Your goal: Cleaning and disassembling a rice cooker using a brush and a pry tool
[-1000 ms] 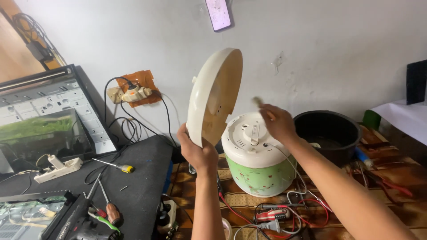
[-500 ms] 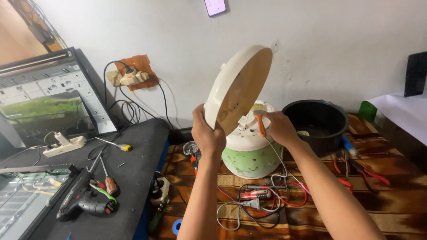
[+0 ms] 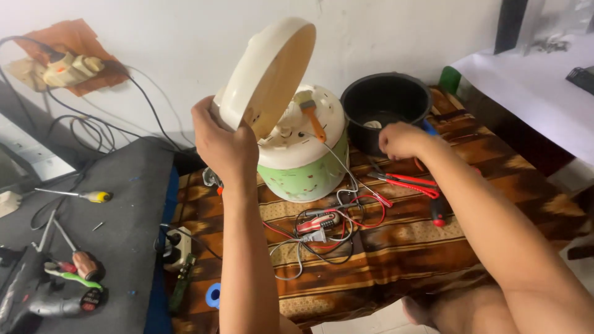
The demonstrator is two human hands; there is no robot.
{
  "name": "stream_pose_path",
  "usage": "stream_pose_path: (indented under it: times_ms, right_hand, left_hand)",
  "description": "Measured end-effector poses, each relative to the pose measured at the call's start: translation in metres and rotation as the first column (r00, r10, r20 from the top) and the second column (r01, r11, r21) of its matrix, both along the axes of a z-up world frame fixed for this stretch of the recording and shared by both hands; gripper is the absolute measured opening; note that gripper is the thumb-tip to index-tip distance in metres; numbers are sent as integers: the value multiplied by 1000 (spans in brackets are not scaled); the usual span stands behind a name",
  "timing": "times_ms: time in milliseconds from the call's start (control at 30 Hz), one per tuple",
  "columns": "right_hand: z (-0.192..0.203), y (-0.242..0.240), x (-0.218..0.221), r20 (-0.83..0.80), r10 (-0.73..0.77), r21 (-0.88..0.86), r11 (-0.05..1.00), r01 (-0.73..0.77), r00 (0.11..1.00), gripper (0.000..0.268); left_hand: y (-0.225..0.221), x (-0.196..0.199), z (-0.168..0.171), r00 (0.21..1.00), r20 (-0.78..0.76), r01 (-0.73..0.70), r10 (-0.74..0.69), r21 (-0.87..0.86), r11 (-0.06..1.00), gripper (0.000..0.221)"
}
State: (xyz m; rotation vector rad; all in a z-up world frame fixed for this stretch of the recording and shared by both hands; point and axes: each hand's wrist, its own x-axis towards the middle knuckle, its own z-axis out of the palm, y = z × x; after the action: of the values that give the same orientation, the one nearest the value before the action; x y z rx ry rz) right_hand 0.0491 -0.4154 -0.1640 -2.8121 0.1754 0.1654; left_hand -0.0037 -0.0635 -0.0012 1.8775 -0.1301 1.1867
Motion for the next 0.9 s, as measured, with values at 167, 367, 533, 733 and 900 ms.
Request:
stream_pose_path:
  times_ms: [167, 367, 533, 733, 900]
  right_hand:
    - [-27, 5, -44, -266, 86, -237, 959, -152, 960, 39]
    - [-62, -27, -31, -336, 109, -215, 958, -189, 936, 60]
    - [-38, -38, -29, -238, 24, -46, 998, -36, 971, 66]
    - [45, 2, -57, -18, -127, 229, 965, 128, 992, 32]
    - [60, 17, -47, 361, -257, 464, 883, 66, 897, 45]
  left_hand:
    - [7, 38, -15, 998, -61, 8, -18, -166, 986, 42]
    - [3, 35, -7, 989, -107, 68, -101, -271, 960, 49]
    - [6, 21, 8, 961, -108, 204, -254, -347, 916, 67]
    - [12, 29, 0, 870, -168, 414, -465, -265, 871, 87]
    - [9, 73, -37, 994, 79, 108, -75, -604, 789, 47]
